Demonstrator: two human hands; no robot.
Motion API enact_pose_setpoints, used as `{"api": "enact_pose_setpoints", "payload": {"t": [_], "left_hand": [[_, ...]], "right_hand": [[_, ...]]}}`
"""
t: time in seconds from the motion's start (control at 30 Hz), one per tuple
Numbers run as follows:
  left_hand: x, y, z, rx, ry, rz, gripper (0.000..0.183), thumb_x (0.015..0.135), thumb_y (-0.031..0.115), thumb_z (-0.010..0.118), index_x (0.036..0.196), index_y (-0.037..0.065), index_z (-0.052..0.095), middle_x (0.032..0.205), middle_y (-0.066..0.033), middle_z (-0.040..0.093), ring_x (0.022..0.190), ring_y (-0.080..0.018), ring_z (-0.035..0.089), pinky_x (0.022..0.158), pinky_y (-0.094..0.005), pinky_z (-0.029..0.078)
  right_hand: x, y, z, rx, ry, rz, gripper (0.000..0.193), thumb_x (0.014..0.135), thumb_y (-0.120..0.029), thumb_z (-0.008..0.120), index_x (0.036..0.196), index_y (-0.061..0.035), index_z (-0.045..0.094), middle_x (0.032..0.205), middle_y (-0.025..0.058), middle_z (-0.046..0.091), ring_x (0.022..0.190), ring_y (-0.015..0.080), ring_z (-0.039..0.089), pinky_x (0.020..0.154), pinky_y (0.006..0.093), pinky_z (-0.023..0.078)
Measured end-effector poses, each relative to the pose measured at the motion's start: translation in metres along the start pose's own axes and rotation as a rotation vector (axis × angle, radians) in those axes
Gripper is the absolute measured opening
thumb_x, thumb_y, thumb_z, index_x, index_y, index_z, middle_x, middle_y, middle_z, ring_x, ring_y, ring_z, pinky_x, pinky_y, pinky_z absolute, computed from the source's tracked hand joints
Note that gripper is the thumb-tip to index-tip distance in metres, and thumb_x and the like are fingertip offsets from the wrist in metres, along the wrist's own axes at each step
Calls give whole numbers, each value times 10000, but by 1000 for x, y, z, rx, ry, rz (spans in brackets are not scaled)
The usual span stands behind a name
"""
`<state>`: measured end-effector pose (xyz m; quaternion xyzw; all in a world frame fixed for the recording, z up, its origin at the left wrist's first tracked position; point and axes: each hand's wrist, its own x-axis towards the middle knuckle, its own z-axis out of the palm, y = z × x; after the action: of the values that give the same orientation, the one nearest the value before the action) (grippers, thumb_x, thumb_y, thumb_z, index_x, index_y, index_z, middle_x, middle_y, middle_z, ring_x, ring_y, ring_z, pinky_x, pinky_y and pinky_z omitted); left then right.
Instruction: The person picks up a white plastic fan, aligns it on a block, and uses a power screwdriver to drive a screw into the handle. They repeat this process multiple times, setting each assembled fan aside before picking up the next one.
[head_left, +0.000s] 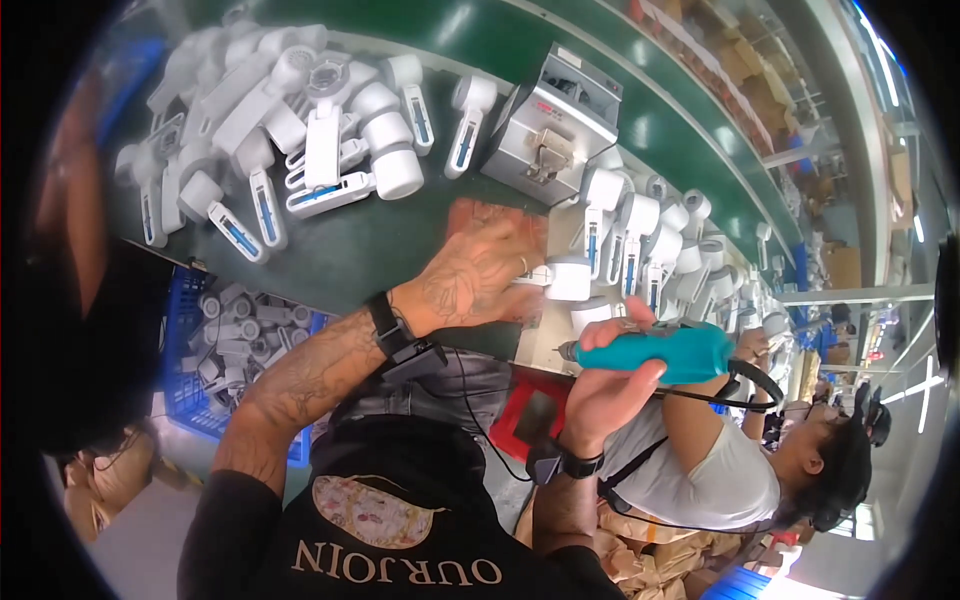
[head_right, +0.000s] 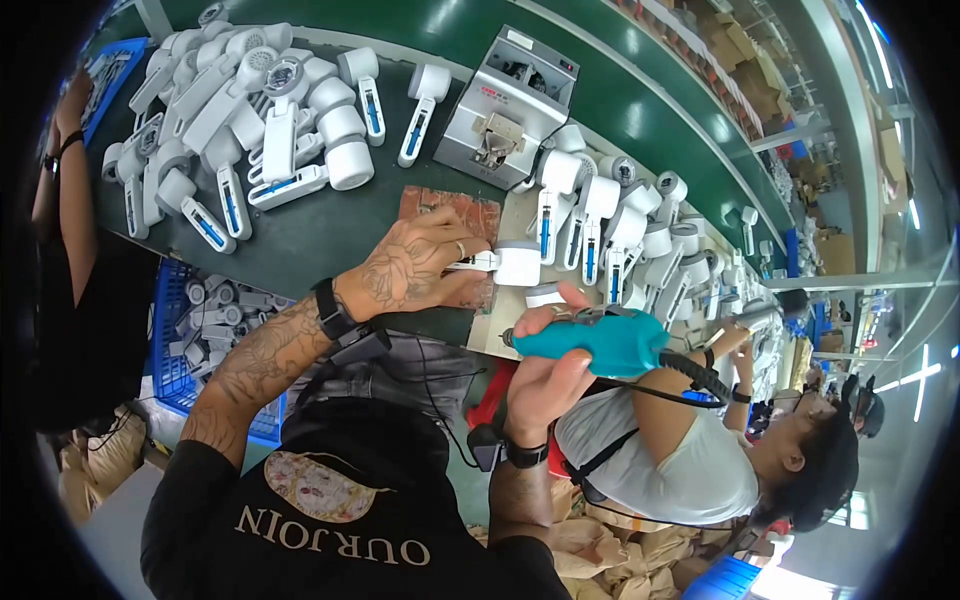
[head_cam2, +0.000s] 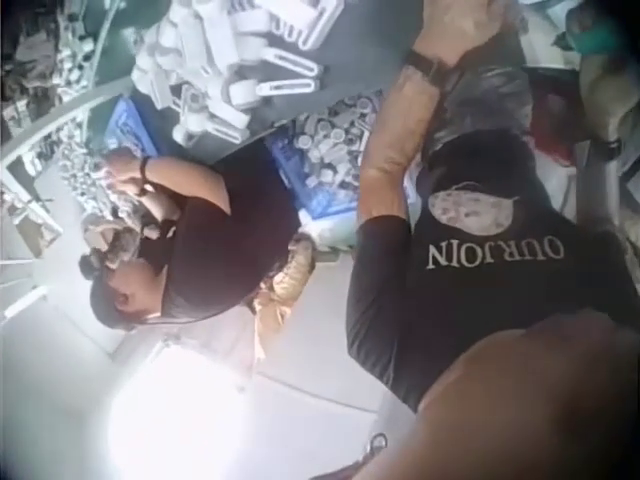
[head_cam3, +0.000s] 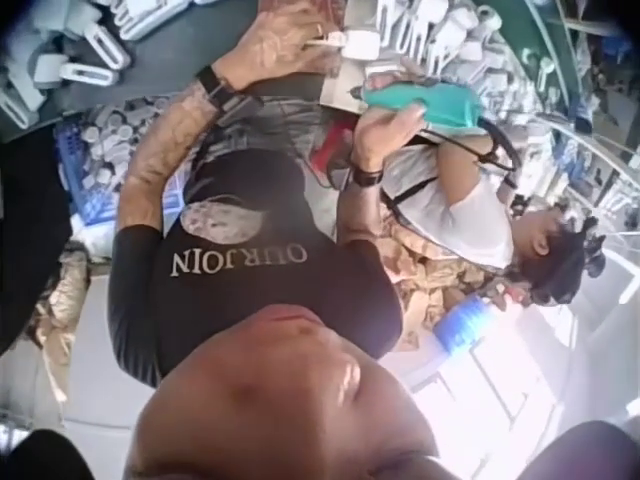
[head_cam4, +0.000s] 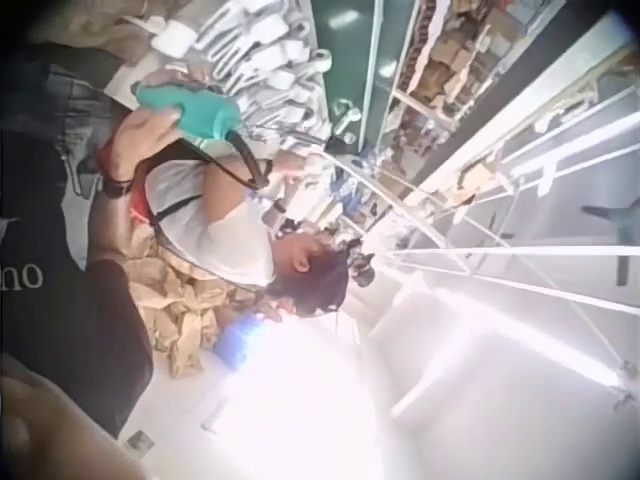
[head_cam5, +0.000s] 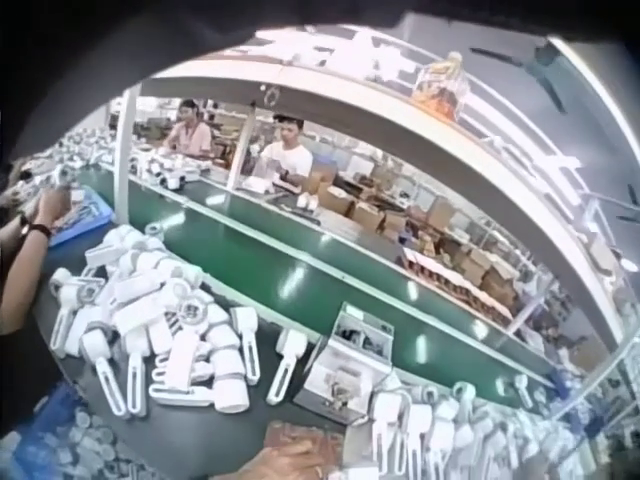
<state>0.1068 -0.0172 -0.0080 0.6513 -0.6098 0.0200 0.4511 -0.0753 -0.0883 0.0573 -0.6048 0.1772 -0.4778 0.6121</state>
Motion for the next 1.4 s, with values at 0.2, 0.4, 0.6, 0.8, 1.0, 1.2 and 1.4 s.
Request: {"api": "enact_pose_setpoints", "payload": {"t": [0.2,0.4,0.6,0.8,1.0,1.2,1.4], "left_hand": [[-4,3,7,-59,-21,-1,330,757,212,779,1038,63,694,946,-55,667,916,-249,613,804,-379,525],[10,12,1,-94,-145,-10,325,774,229,781,1052,84,695,985,-50,660,933,-250,627,836,-380,517],[17,18,2,29,-200,-105,393,763,267,789,1113,114,693,981,-31,648,919,-223,625,779,-354,525],[12,9,-4,139,-116,-60,478,704,236,825,1136,87,687,966,-30,681,863,-218,631,726,-357,535],[3,8,3,90,-9,-91,491,668,185,840,1119,79,677,991,-30,698,849,-240,642,685,-359,539],[-7,0,7,26,-6,-101,452,647,133,844,1030,94,607,1014,-30,694,852,-244,644,673,-374,532],[-6,0,8,28,20,-81,393,664,140,815,957,101,557,864,-46,614,829,-274,592,665,-382,516]], "right_hand": [[23,-1,5,47,-64,29,695,907,-722,471,1049,-45,530,691,37,470,575,159,449,565,302,375],[66,8,-1,73,-106,-19,792,855,-797,457,1103,-51,553,665,12,480,580,145,445,572,283,358],[91,24,-16,210,-156,-46,888,805,-836,452,1163,-25,497,667,49,528,541,182,512,489,302,428],[91,43,1,262,-274,-85,919,817,-829,424,1180,15,454,669,61,539,515,181,523,494,303,459],[85,46,22,307,-279,-58,943,783,-828,481,1176,29,472,679,76,560,559,193,549,518,302,474],[78,49,23,293,-277,-46,958,755,-841,501,1167,23,483,675,72,557,582,196,553,540,311,479],[74,51,26,270,-225,-11,956,752,-841,506,1163,21,484,668,66,547,581,192,548,536,316,467]]}}
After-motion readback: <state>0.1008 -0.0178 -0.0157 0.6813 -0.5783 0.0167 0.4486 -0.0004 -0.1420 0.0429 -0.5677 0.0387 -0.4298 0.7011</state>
